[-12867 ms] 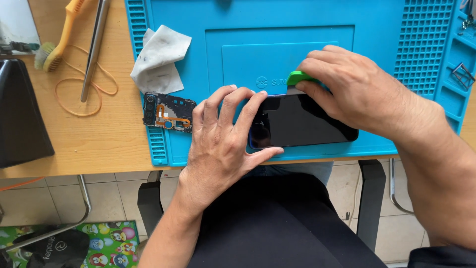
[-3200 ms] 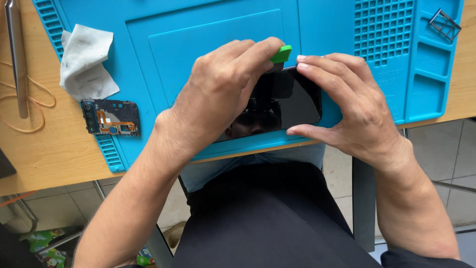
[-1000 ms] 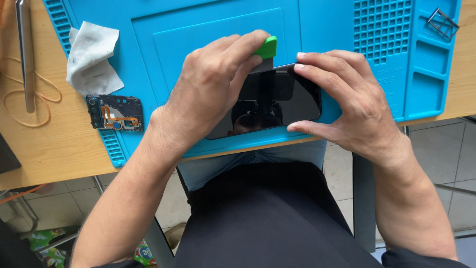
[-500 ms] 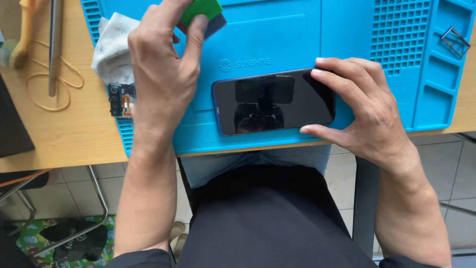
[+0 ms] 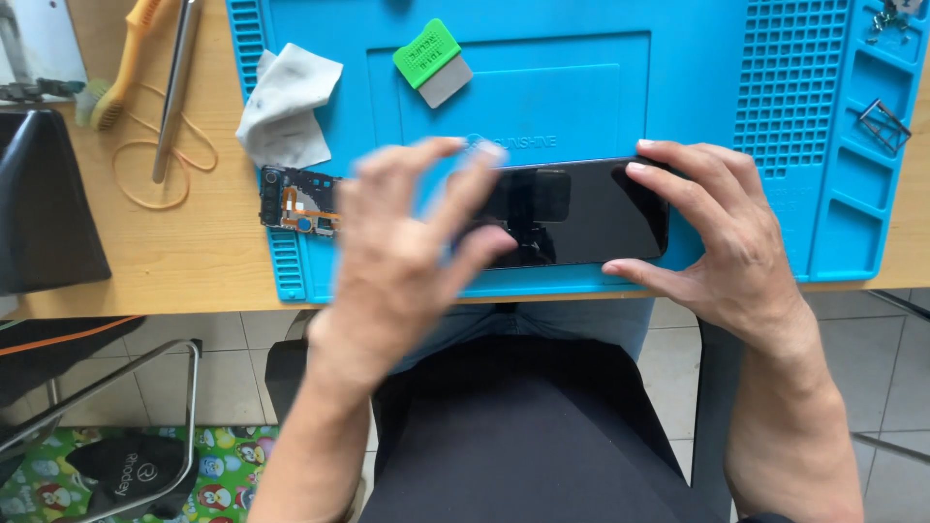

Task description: The person is disassembling a smartphone by prying the back cover off with a plastic tool and a screwdriver, while also using a spray cleaner on the device.

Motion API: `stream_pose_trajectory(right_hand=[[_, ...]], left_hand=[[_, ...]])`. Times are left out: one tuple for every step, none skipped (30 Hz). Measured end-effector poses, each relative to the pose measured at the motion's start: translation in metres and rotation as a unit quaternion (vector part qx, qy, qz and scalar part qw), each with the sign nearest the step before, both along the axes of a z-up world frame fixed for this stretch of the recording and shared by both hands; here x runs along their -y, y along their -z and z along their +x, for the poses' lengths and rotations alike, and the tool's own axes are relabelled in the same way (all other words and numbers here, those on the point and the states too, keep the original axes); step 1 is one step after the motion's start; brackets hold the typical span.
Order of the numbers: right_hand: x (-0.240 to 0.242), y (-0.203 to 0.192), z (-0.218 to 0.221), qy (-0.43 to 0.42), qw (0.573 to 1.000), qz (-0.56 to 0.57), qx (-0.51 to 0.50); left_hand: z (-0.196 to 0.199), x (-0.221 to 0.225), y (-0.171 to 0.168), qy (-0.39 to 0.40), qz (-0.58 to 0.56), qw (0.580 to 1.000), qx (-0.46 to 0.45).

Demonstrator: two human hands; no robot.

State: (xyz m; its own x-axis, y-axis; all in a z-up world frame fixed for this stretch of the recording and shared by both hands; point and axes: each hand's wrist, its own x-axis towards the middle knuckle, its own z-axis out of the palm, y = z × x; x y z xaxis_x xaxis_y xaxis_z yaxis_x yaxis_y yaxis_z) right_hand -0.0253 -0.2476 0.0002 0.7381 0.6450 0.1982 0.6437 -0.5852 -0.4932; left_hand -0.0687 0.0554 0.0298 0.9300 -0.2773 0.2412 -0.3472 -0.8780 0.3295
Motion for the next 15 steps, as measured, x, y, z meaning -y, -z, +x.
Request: stream_pose_trajectory(right_hand=[[0.0,0.0,0.0,-0.002,1.0,0.0,0.001],[-0.001,0.0,0.0,-0.003,1.0,-0.003,0.001],[0.0,0.0,-0.002,-0.004,1.0,-0.007,-0.001],[0.0,0.0,-0.002,-0.005,1.0,-0.008,-0.002],[0.0,0.0,-0.003,-0.003,1.0,-0.007,0.002],[0.0,0.0,-0.003,-0.001,1.0,-0.006,0.006],[0.0,0.0,-0.003,0.001,1.0,-0.007,0.007],[-0.001,-0.001,-0.003,0.001,1.0,-0.005,0.009],[-0.002,-0.001,-0.002,-0.002,1.0,-0.002,0.011],[-0.001,-0.001,-0.002,-0.001,1.0,-0.002,0.013],[-0.001,-0.001,-0.003,0.0,1.0,-0.001,0.014],[-0.001,-0.001,-0.003,0.001,1.0,-0.001,0.014],[0.003,0.0,-0.006,0.006,1.0,-0.005,0.017],[0.008,0.0,-0.009,0.026,0.998,0.045,0.025],[0.013,-0.001,-0.01,0.045,0.994,0.092,0.037]], left_hand=[[-0.002,0.006,0.002,-0.002,0.0,1.0,0.001],[-0.003,0.012,0.005,-0.005,0.064,0.998,0.007],[-0.005,0.02,0.008,-0.008,0.126,0.992,0.012],[-0.006,0.016,0.007,-0.009,0.125,0.992,0.011],[-0.005,0.012,0.006,-0.019,0.137,0.99,0.026],[-0.004,0.009,0.005,-0.029,0.149,0.988,0.04],[-0.004,0.008,0.005,-0.027,0.147,0.988,0.041],[-0.005,0.007,0.005,-0.023,0.145,0.988,0.039],[-0.005,0.005,0.005,-0.021,0.144,0.989,0.038],[-0.007,0.005,0.009,-0.02,0.144,0.989,0.039],[-0.009,0.004,0.014,-0.032,0.118,0.992,0.014],[-0.01,0.004,0.018,-0.043,0.091,0.995,-0.012],[-0.011,0.006,0.017,-0.038,0.088,0.995,-0.01],[-0.012,0.007,0.015,-0.04,0.067,0.997,-0.012],[-0.012,0.009,0.013,-0.042,0.044,0.998,-0.012]])
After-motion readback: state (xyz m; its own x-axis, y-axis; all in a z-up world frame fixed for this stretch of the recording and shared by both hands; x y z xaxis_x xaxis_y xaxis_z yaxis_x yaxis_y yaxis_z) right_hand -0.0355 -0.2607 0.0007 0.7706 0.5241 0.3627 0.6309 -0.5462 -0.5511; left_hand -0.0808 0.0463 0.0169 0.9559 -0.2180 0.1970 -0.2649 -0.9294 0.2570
